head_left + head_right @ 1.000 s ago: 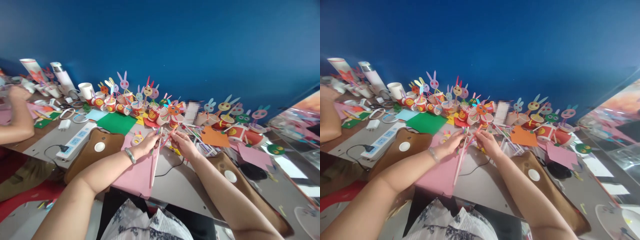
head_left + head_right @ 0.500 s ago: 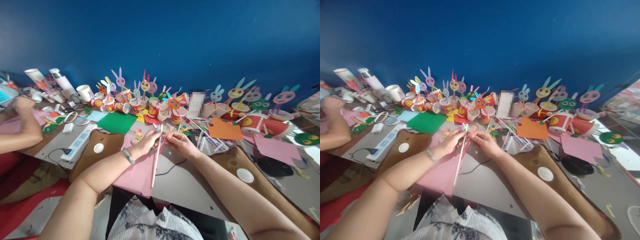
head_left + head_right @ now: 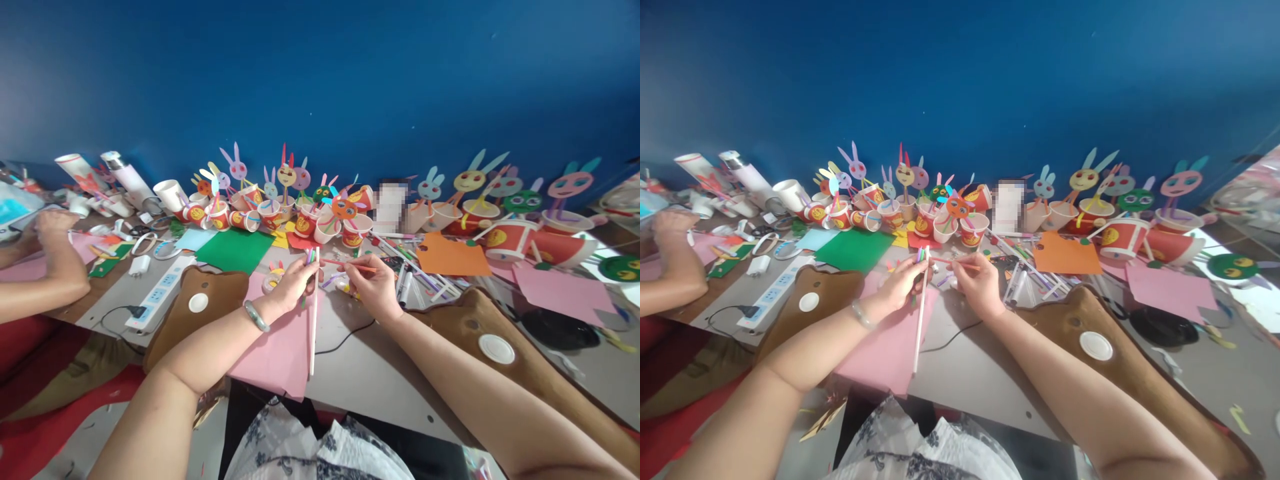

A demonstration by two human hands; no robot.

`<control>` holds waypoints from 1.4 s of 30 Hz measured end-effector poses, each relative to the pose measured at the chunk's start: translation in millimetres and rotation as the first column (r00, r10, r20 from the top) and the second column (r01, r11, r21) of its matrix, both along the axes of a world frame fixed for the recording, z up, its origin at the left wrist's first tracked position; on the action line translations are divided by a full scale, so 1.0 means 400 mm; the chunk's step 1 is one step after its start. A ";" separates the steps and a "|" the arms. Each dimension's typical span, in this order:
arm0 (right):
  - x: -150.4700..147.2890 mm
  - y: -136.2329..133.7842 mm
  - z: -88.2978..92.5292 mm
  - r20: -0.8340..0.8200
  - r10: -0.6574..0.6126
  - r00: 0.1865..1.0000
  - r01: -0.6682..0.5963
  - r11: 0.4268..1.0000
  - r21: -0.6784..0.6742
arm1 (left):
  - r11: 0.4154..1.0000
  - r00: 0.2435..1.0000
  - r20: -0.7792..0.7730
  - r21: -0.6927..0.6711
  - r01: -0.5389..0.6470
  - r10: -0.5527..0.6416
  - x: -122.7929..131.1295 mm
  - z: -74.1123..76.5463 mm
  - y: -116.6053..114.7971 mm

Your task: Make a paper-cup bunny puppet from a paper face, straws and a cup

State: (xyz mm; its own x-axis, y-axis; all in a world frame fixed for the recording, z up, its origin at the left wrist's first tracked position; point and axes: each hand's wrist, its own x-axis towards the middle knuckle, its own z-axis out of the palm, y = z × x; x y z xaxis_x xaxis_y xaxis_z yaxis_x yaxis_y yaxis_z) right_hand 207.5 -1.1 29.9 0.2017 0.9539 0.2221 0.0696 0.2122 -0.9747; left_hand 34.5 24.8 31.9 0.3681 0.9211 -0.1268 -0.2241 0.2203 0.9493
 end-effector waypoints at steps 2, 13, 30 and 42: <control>-0.004 -0.005 0.002 -0.009 -0.027 1.000 0.027 1.000 0.016 | 1.000 1.000 0.014 0.013 -0.008 0.008 0.001 -0.005 0.003; -0.018 -0.006 -0.013 -0.326 0.209 0.922 -0.278 0.944 -0.180 | 0.994 0.998 -0.027 0.096 -0.060 0.063 -0.003 -0.013 0.001; -0.021 -0.002 -0.037 -0.173 0.416 0.892 -0.451 0.838 -0.307 | 0.998 0.995 0.099 -0.061 -0.004 0.010 -0.017 0.017 0.006; -0.019 -0.007 -0.044 -0.097 0.563 0.820 -0.566 0.776 -0.279 | 0.991 0.966 0.246 -0.081 0.105 -0.083 -0.005 0.017 -0.012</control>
